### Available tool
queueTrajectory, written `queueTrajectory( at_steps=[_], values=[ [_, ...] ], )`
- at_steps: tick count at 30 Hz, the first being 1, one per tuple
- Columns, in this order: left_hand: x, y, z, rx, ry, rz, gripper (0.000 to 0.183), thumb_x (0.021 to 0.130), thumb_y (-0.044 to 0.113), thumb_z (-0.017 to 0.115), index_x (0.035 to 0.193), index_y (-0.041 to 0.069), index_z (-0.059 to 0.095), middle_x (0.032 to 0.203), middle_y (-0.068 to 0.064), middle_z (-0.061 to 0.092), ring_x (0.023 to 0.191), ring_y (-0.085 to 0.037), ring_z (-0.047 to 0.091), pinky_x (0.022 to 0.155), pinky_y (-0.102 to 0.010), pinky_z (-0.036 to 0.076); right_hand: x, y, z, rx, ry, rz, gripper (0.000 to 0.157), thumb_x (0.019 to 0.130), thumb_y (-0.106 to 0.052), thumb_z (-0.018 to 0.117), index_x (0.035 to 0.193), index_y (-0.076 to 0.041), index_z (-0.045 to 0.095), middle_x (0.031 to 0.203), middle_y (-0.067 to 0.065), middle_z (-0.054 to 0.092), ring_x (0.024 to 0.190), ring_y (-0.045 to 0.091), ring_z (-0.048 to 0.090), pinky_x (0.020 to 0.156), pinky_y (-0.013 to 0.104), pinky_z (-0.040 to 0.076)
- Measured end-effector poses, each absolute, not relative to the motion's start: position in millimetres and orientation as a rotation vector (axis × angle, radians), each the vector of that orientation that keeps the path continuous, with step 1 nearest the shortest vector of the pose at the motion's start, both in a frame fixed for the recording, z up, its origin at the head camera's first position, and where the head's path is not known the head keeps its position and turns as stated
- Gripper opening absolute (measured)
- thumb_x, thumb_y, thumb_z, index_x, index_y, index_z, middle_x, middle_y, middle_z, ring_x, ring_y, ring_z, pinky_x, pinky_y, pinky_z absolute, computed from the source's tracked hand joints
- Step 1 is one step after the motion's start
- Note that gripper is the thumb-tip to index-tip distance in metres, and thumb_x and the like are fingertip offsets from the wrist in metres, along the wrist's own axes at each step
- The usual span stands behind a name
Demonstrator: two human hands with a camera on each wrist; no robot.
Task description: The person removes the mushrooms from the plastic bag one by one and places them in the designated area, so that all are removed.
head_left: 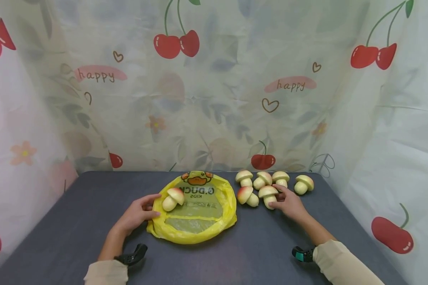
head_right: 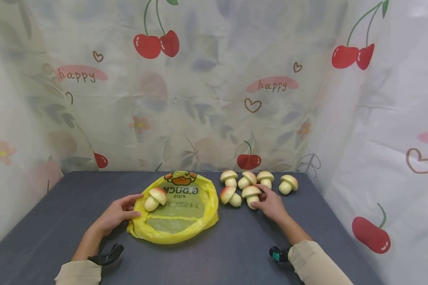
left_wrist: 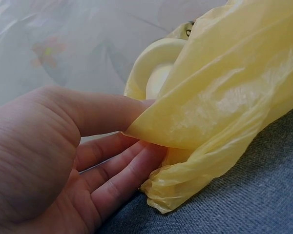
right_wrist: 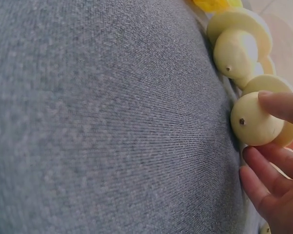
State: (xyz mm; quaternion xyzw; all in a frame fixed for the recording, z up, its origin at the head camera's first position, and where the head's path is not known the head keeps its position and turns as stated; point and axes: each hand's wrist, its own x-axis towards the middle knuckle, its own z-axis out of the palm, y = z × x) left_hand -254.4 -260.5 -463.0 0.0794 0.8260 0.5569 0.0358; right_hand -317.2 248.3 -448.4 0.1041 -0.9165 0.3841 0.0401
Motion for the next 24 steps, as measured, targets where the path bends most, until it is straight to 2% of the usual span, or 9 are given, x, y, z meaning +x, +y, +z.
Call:
queueTrajectory(
  at_steps=[24],
  values=[
    [-258.2, -261.2, -466.7, 0.195, 2.543, 1.692, 0.066, 0.087, 0.017, 0.074, 0.145, 0.004, 0.045, 0.136, -0.024, 0.049, 0.097, -0.025, 0.059, 0.073, -0.033, 0.051, -309.9, 250.3, -451.0, 0.250, -2.806, 1.249, 0.070, 0.089, -0.023, 0.072, 0.146, 0.001, 0.038, 0.112, 0.023, 0.065, 0.102, 0.037, 0.062, 0.078, 0.045, 0.049]
  ],
)
